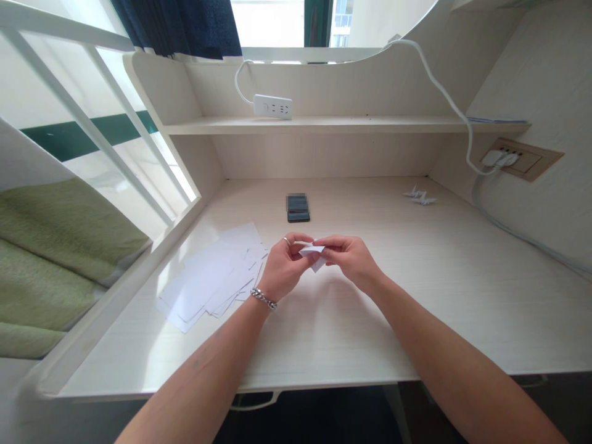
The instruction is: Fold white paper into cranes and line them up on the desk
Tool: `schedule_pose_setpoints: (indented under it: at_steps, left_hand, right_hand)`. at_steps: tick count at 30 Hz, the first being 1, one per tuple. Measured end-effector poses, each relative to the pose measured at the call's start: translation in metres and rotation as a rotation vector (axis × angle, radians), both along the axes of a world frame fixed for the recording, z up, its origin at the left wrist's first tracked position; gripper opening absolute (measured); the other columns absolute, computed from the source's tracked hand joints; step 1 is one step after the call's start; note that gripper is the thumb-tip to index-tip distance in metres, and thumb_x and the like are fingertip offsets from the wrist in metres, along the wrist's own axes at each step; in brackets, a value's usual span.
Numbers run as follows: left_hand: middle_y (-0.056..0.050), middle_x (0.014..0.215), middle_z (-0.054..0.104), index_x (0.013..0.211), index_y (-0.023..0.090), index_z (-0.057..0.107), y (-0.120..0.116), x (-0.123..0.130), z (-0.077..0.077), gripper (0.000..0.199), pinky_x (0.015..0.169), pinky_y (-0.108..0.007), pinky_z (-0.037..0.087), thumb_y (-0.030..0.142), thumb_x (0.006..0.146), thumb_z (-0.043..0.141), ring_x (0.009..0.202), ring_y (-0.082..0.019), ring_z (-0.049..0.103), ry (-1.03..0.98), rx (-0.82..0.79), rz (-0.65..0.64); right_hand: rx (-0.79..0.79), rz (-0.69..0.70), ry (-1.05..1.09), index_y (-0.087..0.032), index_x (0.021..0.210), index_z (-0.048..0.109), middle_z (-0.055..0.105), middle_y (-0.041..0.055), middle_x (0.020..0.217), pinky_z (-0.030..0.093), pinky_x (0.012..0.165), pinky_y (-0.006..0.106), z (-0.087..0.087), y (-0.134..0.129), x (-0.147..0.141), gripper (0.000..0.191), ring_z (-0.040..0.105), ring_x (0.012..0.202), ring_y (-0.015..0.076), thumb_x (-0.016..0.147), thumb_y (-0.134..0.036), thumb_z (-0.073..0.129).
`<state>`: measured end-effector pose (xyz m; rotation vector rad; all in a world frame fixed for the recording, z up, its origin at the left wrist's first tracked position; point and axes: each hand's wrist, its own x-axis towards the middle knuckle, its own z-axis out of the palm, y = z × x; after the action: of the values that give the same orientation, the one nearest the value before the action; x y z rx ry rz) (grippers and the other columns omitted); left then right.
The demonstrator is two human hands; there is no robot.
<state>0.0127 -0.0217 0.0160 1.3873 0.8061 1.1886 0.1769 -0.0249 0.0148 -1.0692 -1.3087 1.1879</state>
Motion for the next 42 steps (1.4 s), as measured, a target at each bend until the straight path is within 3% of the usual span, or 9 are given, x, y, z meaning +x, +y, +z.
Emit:
schedule_pose_setpoints:
  at_steps: [8, 14, 21, 27, 36, 42]
  left_hand:
    - [-0.005, 0.081, 0.072, 0.094, 0.013, 0.061, -0.0017, -0.0003, 0.0040, 0.039, 0.069, -0.032, 0.056, 0.026, 0.065, 0.083, 0.074, -0.018, 0.069, -0.092, -0.113, -0.053]
    - [-0.009, 0.088, 0.072, 0.098, 0.011, 0.069, 0.0003, -0.0027, 0.0042, 0.031, 0.078, -0.037, 0.057, 0.035, 0.078, 0.071, 0.079, -0.020, 0.070, -0.204, -0.263, -0.111]
    - [-0.008, 0.084, 0.073, 0.092, 0.010, 0.070, 0.0020, -0.0007, -0.0003, 0.029, 0.081, -0.038, 0.057, 0.019, 0.066, 0.077, 0.078, -0.018, 0.069, -0.144, -0.244, -0.048]
    - [-0.008, 0.084, 0.072, 0.091, 0.010, 0.072, 0.0035, -0.0015, -0.0020, 0.029, 0.080, -0.036, 0.057, 0.029, 0.070, 0.079, 0.079, -0.017, 0.068, -0.161, -0.247, -0.046]
    - [-0.007, 0.078, 0.073, 0.089, 0.009, 0.072, 0.0028, 0.0011, -0.0021, 0.039, 0.075, -0.034, 0.057, 0.036, 0.063, 0.084, 0.072, -0.017, 0.067, -0.098, -0.233, -0.024]
    - [-0.006, 0.074, 0.072, 0.083, 0.010, 0.068, 0.0055, -0.0018, -0.0040, 0.037, 0.070, -0.033, 0.057, 0.033, 0.061, 0.086, 0.069, -0.016, 0.067, -0.133, -0.275, 0.012]
  right_hand:
    - [-0.044, 0.021, 0.126, -0.016, 0.084, 0.076, 0.072, 0.0063, 0.076, 0.053, 0.069, 0.035, -0.0011, 0.0021, -0.0009, 0.038, 0.064, 0.072, 0.0184, 0.063, -0.046, 0.081]
    - [-0.022, -0.013, 0.146, -0.016, 0.078, 0.071, 0.068, 0.0028, 0.071, 0.051, 0.065, 0.031, -0.0012, 0.0033, -0.0010, 0.036, 0.061, 0.066, 0.0156, 0.064, -0.048, 0.079]
    - [0.066, -0.022, 0.000, -0.016, 0.083, 0.070, 0.069, 0.0041, 0.075, 0.048, 0.064, 0.030, -0.0058, 0.0044, 0.0002, 0.032, 0.061, 0.069, 0.0170, 0.073, -0.046, 0.072]
    - [0.091, -0.051, -0.060, -0.015, 0.080, 0.070, 0.071, 0.0051, 0.077, 0.048, 0.065, 0.029, -0.0039, 0.0036, -0.0001, 0.027, 0.063, 0.070, 0.0177, 0.070, -0.039, 0.076]
    - [0.124, -0.096, -0.168, -0.016, 0.076, 0.069, 0.068, 0.0025, 0.071, 0.046, 0.059, 0.027, -0.0055, 0.0013, -0.0014, 0.016, 0.061, 0.065, 0.0161, 0.070, -0.031, 0.071]
    - [0.007, 0.052, 0.045, -0.014, 0.082, 0.072, 0.071, 0.0056, 0.079, 0.053, 0.070, 0.034, 0.0003, 0.0005, -0.0001, 0.025, 0.065, 0.074, 0.0191, 0.069, -0.035, 0.074]
